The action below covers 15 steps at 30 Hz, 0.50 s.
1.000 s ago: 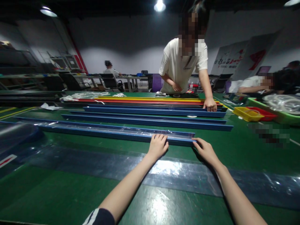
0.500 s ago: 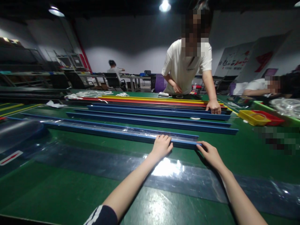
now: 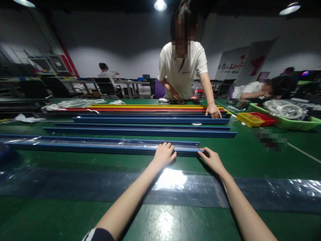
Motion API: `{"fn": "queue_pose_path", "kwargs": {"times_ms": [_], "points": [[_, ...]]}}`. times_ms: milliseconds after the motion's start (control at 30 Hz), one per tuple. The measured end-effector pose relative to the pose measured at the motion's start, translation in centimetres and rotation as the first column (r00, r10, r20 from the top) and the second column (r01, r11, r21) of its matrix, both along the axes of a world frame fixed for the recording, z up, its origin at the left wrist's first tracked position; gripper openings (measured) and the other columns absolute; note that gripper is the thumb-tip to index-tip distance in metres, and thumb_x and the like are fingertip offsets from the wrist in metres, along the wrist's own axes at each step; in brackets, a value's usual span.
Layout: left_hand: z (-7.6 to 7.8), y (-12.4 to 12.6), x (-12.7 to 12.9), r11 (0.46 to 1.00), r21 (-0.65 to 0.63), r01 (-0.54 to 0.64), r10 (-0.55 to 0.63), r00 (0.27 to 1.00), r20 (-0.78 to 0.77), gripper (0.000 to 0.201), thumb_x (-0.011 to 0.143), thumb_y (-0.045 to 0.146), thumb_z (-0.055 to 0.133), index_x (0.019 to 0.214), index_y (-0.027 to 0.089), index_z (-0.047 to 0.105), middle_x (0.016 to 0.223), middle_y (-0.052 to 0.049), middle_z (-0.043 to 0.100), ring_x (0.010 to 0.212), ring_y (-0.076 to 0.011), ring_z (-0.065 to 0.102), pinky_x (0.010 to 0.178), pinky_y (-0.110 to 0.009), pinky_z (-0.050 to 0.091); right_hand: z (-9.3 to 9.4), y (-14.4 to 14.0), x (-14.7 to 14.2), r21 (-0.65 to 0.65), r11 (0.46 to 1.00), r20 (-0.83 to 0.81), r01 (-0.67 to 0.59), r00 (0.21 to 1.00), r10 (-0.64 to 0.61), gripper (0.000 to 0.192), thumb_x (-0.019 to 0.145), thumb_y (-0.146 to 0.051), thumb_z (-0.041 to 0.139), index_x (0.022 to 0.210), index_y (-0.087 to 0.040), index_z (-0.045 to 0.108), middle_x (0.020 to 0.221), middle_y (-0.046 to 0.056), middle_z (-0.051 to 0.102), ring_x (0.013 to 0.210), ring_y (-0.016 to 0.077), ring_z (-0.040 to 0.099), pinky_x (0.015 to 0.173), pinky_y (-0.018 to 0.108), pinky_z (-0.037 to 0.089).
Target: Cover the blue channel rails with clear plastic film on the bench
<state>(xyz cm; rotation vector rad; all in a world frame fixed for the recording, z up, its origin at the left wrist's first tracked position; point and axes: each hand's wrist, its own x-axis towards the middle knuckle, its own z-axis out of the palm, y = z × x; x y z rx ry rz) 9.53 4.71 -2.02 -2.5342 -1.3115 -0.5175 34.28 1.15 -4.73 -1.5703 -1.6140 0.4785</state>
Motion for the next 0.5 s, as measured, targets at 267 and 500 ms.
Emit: {"fn": "queue_pose_path", "kwargs": {"times_ms": [267,500], "points": [[0.21,0.2,0.18,0.999,-0.034,-0.023,0.023,1.0,-0.008,0.024,0.084,0.036,0.045,0.083,0.019,0.062,0.086,-0.006,0.06,0.085,-0.0213,0.053,0.071,-0.033,0.041,-0.11,0.07,0.03,-0.032,1.0,0.007,0.002,1.0,-0.002,0.033,0.076,-0.049,0.048,0.084,-0.02,0.06,0.091,0.006,0.068,0.08,0.0193,0.061,0.073,0.032,0.044],[0.84,0.31,0.55,0.994,-0.096,-0.051,0.048,0.998,-0.035,0.03,0.083,0.04,0.044,0.086,0.017,0.064,0.087,-0.008,0.06,0.086,-0.0219,0.055,0.073,-0.032,0.043,-0.31,0.21,0.1,-0.043,0.999,-0.046,0.011,0.999,-0.013,0.033,0.074,-0.05,0.05,0.081,-0.02,0.059,0.095,0.006,0.068,0.082,0.0195,0.06,0.075,0.032,0.043]]}}
